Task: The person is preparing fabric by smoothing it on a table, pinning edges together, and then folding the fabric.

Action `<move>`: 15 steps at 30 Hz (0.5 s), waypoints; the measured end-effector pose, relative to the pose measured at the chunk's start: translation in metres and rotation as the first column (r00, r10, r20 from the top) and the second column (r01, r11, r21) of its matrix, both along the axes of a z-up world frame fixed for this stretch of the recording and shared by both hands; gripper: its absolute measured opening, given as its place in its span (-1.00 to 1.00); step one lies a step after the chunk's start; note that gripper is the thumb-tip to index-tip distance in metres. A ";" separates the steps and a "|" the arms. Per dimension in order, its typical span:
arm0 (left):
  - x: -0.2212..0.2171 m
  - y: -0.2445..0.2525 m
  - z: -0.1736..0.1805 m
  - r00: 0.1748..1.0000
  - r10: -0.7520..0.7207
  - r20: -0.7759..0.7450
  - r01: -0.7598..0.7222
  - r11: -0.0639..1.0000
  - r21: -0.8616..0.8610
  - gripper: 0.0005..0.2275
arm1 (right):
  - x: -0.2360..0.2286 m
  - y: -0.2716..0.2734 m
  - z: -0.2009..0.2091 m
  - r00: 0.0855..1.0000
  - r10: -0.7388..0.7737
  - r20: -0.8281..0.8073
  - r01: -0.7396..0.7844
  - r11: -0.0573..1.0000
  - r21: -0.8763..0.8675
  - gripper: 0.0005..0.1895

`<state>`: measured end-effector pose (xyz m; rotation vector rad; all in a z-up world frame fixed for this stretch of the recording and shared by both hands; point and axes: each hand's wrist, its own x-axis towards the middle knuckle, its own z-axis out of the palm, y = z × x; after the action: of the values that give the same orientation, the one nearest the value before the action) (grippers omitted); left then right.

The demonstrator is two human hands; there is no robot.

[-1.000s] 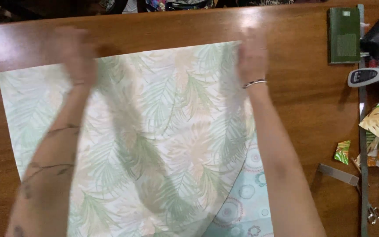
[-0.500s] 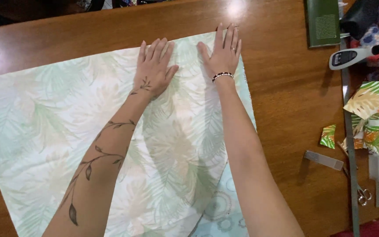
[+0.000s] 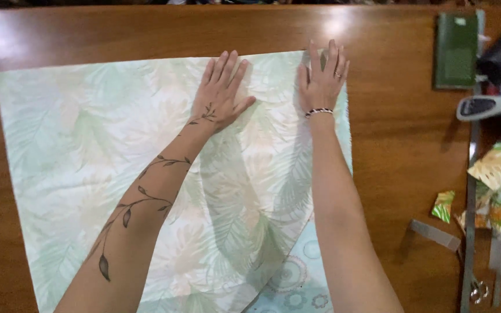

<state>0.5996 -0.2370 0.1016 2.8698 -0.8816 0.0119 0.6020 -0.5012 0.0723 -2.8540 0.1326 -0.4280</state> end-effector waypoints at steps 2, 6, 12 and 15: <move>-0.003 0.014 0.006 1.000 0.031 -0.001 -0.031 1.000 -0.004 -0.29 | 0.005 -0.009 -0.017 0.969 0.164 0.186 -0.147 0.984 -0.099 -0.56; -0.028 0.049 0.007 0.981 0.088 -0.170 -0.133 0.953 -0.272 -0.43 | 0.017 -0.025 -0.045 0.942 0.309 0.128 -0.300 0.950 -0.087 -0.57; -0.127 0.115 -0.006 0.900 0.419 -0.121 -0.434 0.887 -0.157 -0.41 | 0.016 -0.023 -0.049 0.985 0.168 0.052 -0.154 0.967 -0.201 -0.56; -0.180 0.134 -0.006 0.873 0.469 -0.137 -0.484 0.867 -0.118 -0.42 | 0.000 -0.002 -0.052 0.995 0.067 -0.067 -0.082 0.962 -0.259 -0.52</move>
<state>0.4197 -0.1031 0.0958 2.8323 -0.1237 -0.0194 0.6016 -0.5034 0.0207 -3.1204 -0.0239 -0.3720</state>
